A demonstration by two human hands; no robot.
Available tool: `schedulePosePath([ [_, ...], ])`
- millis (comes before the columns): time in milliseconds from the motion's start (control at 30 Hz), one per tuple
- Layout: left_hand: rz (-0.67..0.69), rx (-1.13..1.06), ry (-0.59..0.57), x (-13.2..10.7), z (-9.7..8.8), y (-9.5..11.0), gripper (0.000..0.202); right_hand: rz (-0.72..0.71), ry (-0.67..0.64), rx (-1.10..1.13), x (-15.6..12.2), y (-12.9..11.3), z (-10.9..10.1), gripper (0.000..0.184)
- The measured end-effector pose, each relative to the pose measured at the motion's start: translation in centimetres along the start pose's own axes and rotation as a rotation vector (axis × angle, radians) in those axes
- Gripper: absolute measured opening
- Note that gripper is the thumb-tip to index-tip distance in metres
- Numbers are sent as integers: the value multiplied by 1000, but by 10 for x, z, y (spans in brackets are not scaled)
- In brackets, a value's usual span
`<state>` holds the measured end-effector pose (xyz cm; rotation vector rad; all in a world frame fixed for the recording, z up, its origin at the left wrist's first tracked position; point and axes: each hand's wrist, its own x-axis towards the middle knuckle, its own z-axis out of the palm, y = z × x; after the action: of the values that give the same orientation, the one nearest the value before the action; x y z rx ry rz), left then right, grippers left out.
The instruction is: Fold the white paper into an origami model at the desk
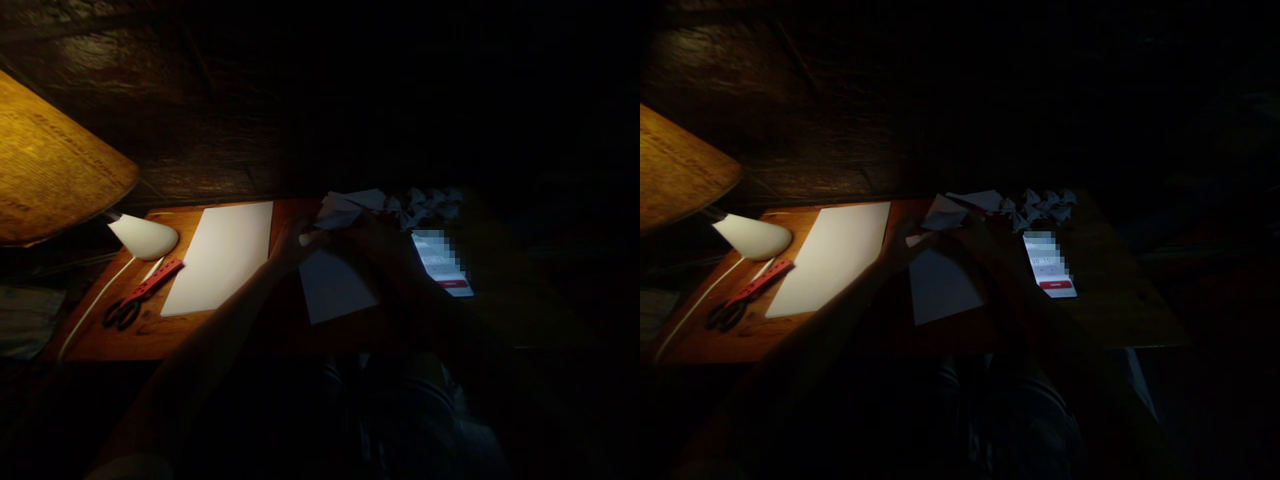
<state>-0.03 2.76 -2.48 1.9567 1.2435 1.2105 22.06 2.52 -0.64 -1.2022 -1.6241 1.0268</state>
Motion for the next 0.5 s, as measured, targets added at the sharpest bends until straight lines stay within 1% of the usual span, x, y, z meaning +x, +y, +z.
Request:
schedulePosePath([
  [67, -64, -69, 51, 1, 3, 1, 25, -2, -16, -145, -4, -4, -3, 29],
  [133, -141, -180, 70, 3, 5, 1, 20, -8, -21, -222, -7, -8, -5, 32],
  [200, -187, -319, 87, 4, 7, 2, 22, -21, -48, -209, -10, -12, -4, 34],
  [300, -191, -485, 134, 4, 8, 5, 33, -34, -81, -125, -10, -11, 3, 36],
  [367, -207, -507, 136, 4, 7, 6, 30, -47, -53, -70, -6, -6, 9, 41],
  [467, -246, -446, 127, 5, 5, 6, 19, -118, 31, -31, 2, 4, 12, 49],
  [500, -263, -422, 123, 6, 4, 6, 17, -145, 52, -46, 5, 6, 12, 47],
])
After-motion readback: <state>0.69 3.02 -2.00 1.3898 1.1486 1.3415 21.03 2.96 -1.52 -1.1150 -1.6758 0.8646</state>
